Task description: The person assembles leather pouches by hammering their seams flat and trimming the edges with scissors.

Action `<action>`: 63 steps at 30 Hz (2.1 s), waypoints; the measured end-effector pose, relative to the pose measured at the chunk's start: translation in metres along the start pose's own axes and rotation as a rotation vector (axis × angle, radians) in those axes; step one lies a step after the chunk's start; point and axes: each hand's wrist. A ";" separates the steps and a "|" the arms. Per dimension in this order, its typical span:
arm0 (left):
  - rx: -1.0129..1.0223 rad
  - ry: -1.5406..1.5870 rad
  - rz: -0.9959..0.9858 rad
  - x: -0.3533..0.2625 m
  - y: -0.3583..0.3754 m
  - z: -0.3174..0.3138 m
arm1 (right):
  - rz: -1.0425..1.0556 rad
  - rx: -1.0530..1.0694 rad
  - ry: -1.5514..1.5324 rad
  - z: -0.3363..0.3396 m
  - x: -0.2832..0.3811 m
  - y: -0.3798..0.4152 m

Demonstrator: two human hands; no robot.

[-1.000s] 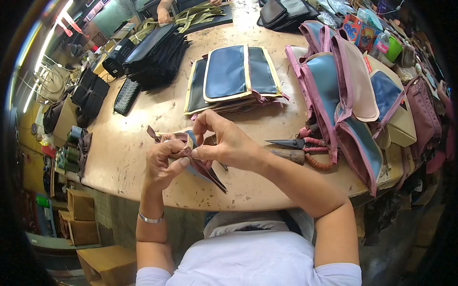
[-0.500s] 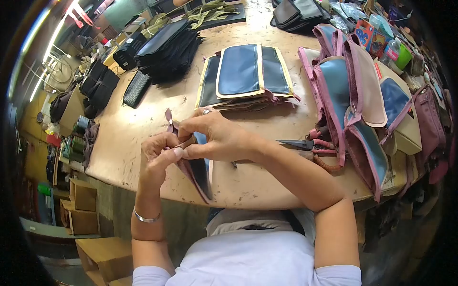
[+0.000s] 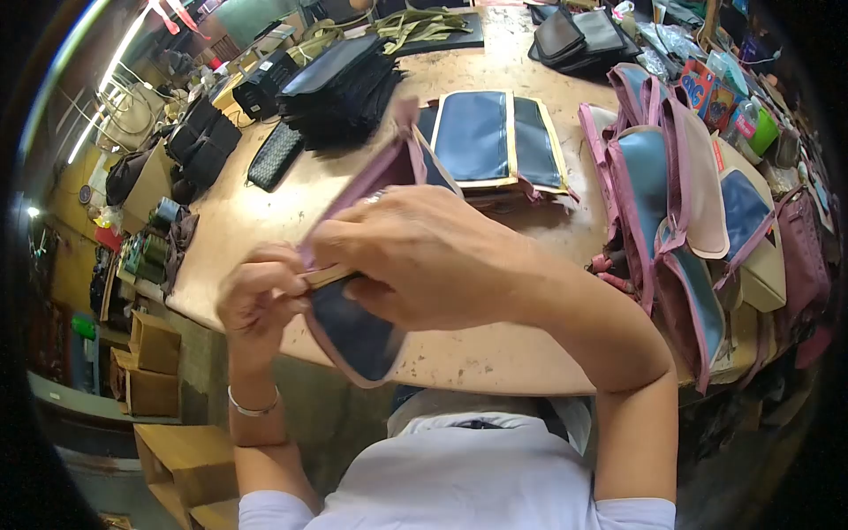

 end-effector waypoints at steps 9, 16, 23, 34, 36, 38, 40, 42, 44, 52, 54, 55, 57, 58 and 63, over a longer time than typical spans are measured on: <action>-0.003 0.437 0.471 0.017 0.013 -0.025 | -0.173 0.046 -0.119 -0.019 -0.030 0.019; 0.190 0.614 0.737 0.028 0.015 -0.019 | -0.215 0.046 -0.223 -0.024 -0.039 0.028; 0.136 0.551 0.628 0.022 0.006 -0.025 | -0.186 -0.008 -0.181 -0.022 -0.034 0.031; 0.135 -0.017 0.259 0.008 0.008 -0.044 | -0.147 0.012 -0.075 -0.026 -0.036 0.039; 0.147 -0.195 0.016 0.009 0.011 -0.048 | -0.156 0.073 -0.157 -0.023 -0.038 0.041; 0.167 -0.277 -0.136 0.008 0.015 -0.049 | -0.209 0.105 -0.286 -0.019 -0.040 0.040; 0.179 -0.345 -0.259 0.008 0.016 -0.052 | -0.305 0.111 -0.459 -0.015 -0.041 0.037; 0.201 -0.368 -0.265 0.006 0.016 -0.053 | -0.322 0.188 -0.361 -0.015 -0.044 0.035; 0.210 -0.379 -0.258 0.005 0.015 -0.054 | -0.342 0.264 -0.274 -0.017 -0.042 0.032; 0.179 -0.235 -0.041 0.013 0.013 -0.051 | -0.487 0.292 -0.352 -0.014 -0.037 0.032; 0.254 -0.220 -0.011 0.017 0.005 -0.041 | -0.495 0.260 -0.392 -0.014 -0.039 0.035; 0.291 -0.211 0.003 0.018 0.003 -0.036 | -0.487 0.238 -0.409 -0.013 -0.040 0.037; 0.309 -0.108 0.077 0.021 0.005 -0.034 | -0.492 0.225 -0.421 -0.011 -0.041 0.039; 0.306 -0.068 0.116 0.020 0.005 -0.034 | -0.506 0.234 -0.418 -0.010 -0.041 0.039; 0.233 0.037 0.193 0.010 0.001 -0.041 | -0.502 0.230 -0.431 -0.011 -0.040 0.044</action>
Point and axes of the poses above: each hand's wrist, its own y-axis away from the middle knuckle, its own z-axis out of the back of the hand, x = y × z, and after that the axes turned 10 degrees about -z, right-handed
